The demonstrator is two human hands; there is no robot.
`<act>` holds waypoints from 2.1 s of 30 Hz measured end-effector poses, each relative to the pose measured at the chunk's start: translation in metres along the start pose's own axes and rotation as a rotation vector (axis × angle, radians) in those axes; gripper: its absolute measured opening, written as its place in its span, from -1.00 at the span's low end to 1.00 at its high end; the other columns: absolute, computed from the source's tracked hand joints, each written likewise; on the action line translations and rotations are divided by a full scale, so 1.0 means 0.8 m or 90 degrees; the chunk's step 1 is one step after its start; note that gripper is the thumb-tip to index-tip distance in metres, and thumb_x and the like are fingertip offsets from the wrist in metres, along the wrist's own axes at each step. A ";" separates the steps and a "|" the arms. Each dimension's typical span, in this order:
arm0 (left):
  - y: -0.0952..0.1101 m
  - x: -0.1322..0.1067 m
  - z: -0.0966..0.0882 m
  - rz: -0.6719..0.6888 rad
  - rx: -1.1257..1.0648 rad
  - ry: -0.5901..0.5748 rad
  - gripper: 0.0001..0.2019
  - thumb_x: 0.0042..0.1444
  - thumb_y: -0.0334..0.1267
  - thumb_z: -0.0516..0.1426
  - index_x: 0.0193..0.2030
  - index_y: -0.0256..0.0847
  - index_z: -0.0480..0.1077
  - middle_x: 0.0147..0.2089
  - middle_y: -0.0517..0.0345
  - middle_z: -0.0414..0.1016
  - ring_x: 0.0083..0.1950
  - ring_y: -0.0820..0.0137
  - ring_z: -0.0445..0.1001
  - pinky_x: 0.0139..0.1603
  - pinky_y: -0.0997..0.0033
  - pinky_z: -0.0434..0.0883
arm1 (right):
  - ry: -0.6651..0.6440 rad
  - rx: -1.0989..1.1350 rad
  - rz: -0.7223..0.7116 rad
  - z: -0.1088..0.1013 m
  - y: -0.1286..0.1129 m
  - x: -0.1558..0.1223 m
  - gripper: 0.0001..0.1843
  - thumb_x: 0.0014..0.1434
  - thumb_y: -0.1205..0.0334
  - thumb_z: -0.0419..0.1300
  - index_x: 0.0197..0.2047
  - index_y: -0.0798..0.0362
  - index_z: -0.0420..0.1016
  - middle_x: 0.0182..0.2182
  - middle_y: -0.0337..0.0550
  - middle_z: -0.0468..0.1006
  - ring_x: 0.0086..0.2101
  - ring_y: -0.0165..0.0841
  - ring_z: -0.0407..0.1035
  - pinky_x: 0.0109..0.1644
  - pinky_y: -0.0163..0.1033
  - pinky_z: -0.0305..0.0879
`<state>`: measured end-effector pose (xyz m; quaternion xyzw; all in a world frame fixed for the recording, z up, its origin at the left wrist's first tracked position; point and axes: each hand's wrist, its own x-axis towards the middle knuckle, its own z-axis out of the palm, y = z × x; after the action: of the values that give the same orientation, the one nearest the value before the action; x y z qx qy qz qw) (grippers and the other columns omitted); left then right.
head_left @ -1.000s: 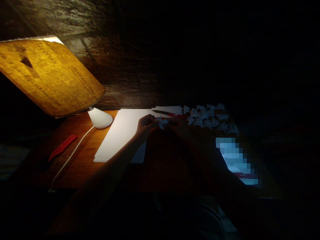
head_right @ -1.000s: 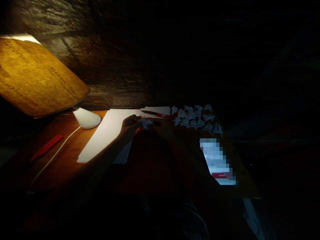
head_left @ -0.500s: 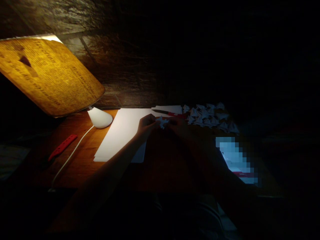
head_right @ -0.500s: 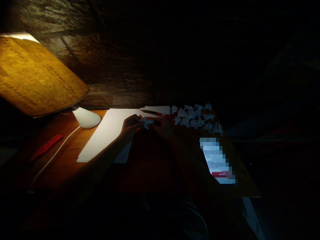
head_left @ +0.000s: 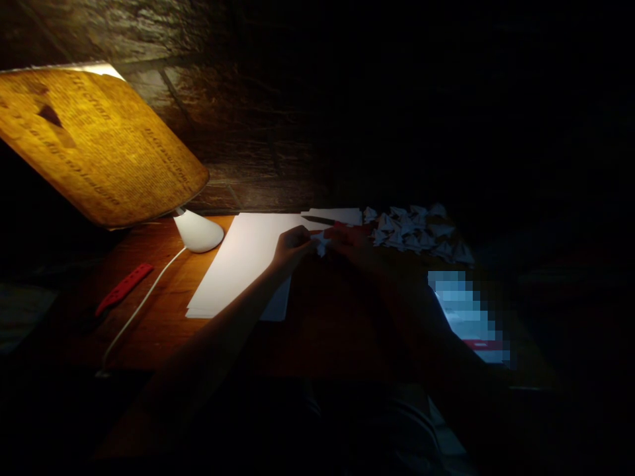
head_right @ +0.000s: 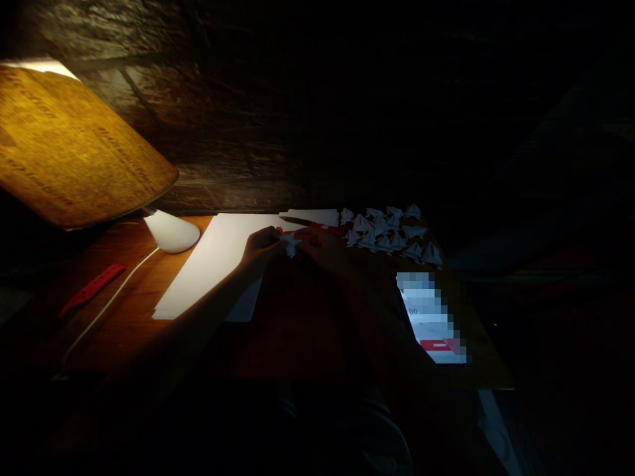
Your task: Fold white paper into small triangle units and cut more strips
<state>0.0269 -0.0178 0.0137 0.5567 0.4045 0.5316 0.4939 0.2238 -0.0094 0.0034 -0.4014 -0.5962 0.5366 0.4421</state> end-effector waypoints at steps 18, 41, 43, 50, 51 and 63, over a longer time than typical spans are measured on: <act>-0.005 0.004 -0.006 -0.051 -0.045 -0.028 -0.56 -0.04 0.10 0.46 -0.48 -0.23 0.48 -0.49 0.23 0.38 -0.45 0.46 0.35 -0.41 0.46 0.33 | -0.127 -0.197 -0.061 -0.034 -0.010 -0.002 -0.79 0.10 0.06 0.36 -0.43 0.01 0.68 -0.34 -0.16 0.72 -0.27 -0.26 0.54 -0.08 -0.15 0.42; -0.022 0.016 -0.024 0.123 0.246 0.024 -0.80 0.16 -0.12 0.24 -0.36 -0.21 0.54 -0.30 0.12 0.53 -0.20 0.32 0.49 -0.14 0.34 0.38 | -0.080 -0.676 0.100 -0.052 -0.049 -0.028 -0.72 0.31 0.14 0.25 -0.31 0.07 0.74 -0.42 -0.13 0.65 -0.46 -0.39 0.35 -0.37 -0.23 0.08; -0.016 0.014 -0.028 0.155 0.307 0.006 -0.81 0.18 -0.15 0.22 -0.35 -0.21 0.56 -0.31 0.11 0.52 -0.23 0.33 0.48 -0.17 0.34 0.37 | -0.095 -0.683 0.101 -0.052 -0.049 -0.028 -0.73 0.31 0.14 0.26 -0.31 0.07 0.74 -0.41 -0.14 0.65 -0.46 -0.40 0.34 -0.36 -0.24 0.07; 0.004 -0.002 -0.028 0.251 0.517 -0.217 -0.74 0.23 -0.16 0.25 -0.02 -0.19 0.65 -0.21 0.06 0.55 -0.27 0.34 0.46 -0.20 0.33 0.41 | -0.138 -0.728 0.126 -0.048 -0.057 -0.031 -0.73 0.32 0.13 0.25 -0.23 0.07 0.76 -0.33 -0.11 0.70 -0.39 -0.37 0.43 -0.34 -0.25 0.09; 0.004 -0.004 -0.026 0.254 0.539 -0.244 -0.69 0.22 -0.14 0.28 0.05 -0.18 0.64 -0.16 0.03 0.56 -0.24 0.31 0.48 -0.17 0.30 0.44 | -0.141 -0.733 0.129 -0.046 -0.059 -0.032 -0.72 0.32 0.13 0.24 -0.21 0.07 0.76 -0.31 -0.10 0.71 -0.38 -0.36 0.43 -0.34 -0.24 0.09; -0.008 -0.001 -0.026 0.335 0.595 -0.259 -0.81 0.20 -0.19 0.36 -0.08 -0.17 0.63 0.00 -0.02 0.51 0.03 0.16 0.52 0.14 0.03 0.52 | -0.129 -0.782 0.130 -0.033 -0.065 -0.036 -0.69 0.36 0.12 0.20 -0.15 0.06 0.77 -0.24 -0.05 0.73 -0.33 -0.31 0.48 -0.32 -0.23 0.12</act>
<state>0.0069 -0.0153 0.0065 0.8889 0.3411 0.2835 0.1146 0.2568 -0.0348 0.0529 -0.5840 -0.7932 0.1715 0.0188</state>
